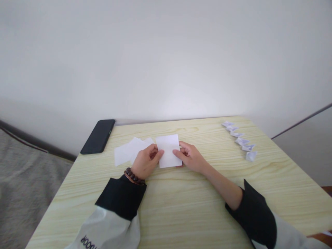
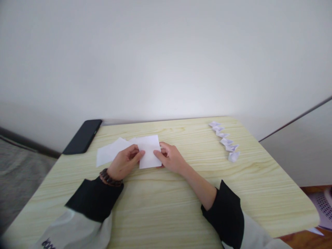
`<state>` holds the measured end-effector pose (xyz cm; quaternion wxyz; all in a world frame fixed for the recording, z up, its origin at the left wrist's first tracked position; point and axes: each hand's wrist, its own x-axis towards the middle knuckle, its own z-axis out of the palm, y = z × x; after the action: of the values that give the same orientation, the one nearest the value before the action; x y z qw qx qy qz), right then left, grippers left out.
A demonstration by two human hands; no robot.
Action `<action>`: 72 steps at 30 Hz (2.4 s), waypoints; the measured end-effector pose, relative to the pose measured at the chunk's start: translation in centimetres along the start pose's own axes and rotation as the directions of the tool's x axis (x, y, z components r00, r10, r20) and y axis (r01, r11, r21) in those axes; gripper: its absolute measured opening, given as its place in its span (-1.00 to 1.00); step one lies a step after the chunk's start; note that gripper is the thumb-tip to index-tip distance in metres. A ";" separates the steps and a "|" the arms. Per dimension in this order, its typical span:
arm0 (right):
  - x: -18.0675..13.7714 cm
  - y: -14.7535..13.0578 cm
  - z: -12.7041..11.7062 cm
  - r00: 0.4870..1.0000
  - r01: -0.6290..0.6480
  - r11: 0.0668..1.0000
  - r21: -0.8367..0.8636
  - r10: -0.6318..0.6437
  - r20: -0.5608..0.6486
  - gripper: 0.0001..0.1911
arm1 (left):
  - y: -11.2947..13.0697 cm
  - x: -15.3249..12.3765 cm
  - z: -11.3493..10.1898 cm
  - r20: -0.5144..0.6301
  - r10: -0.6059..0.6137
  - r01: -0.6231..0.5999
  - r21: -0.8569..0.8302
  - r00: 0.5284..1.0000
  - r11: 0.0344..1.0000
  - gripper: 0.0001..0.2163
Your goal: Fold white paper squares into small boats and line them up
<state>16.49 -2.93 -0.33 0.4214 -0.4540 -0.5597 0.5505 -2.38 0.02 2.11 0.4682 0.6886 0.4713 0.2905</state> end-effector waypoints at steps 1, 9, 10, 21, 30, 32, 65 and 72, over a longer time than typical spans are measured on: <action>0.0 0.0 0.0 1.000 -0.005 1.000 0.010 0.005 -0.002 -0.74 | -0.1 0.0 0.2 0.015 -0.013 0.015 -0.093 1.000 0.996 -0.73; 0.0 0.3 -0.3 0.995 0.089 0.996 0.028 -0.088 -0.037 -0.69 | -0.3 0.2 0.2 0.227 -0.099 0.175 -0.347 0.969 0.921 -0.66; 0.0 0.3 -0.4 0.995 0.096 0.995 0.026 -0.095 -0.041 -0.68 | -0.4 0.3 0.1 0.241 -0.103 0.188 -0.361 0.965 0.913 -0.65; 0.1 0.3 -0.4 0.991 0.084 0.996 0.010 -0.082 -0.107 -0.72 | -1.0 1.0 -0.4 0.106 -0.218 0.240 -0.564 0.970 0.790 -0.66; 0.2 0.6 -0.6 0.992 0.076 0.997 0.012 -0.074 -0.098 -0.76 | -1.4 1.3 -1.7 -0.012 -0.294 0.225 -0.616 0.956 0.755 -0.76; 0.1 0.5 -0.5 0.992 0.077 0.997 0.007 -0.076 -0.100 -0.77 | -1.4 1.3 -1.9 -0.016 -0.301 0.233 -0.596 0.953 0.769 -0.75; -0.1 0.4 -0.6 0.993 0.040 0.999 -0.020 -0.042 -0.114 -0.73 | -2.9 -0.5 -2.4 -0.286 0.104 0.223 0.889 0.953 0.400 -0.44; -0.1 0.6 -0.6 0.993 0.049 0.998 -0.039 -0.052 -0.104 -0.72 | -3.2 -0.5 -2.6 -0.203 0.062 0.158 0.891 0.977 0.425 -0.45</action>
<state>17.14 -2.84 -0.93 0.4556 -0.4756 -0.5581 0.5047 -5.96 0.90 0.19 -0.0165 0.7842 0.6184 0.0482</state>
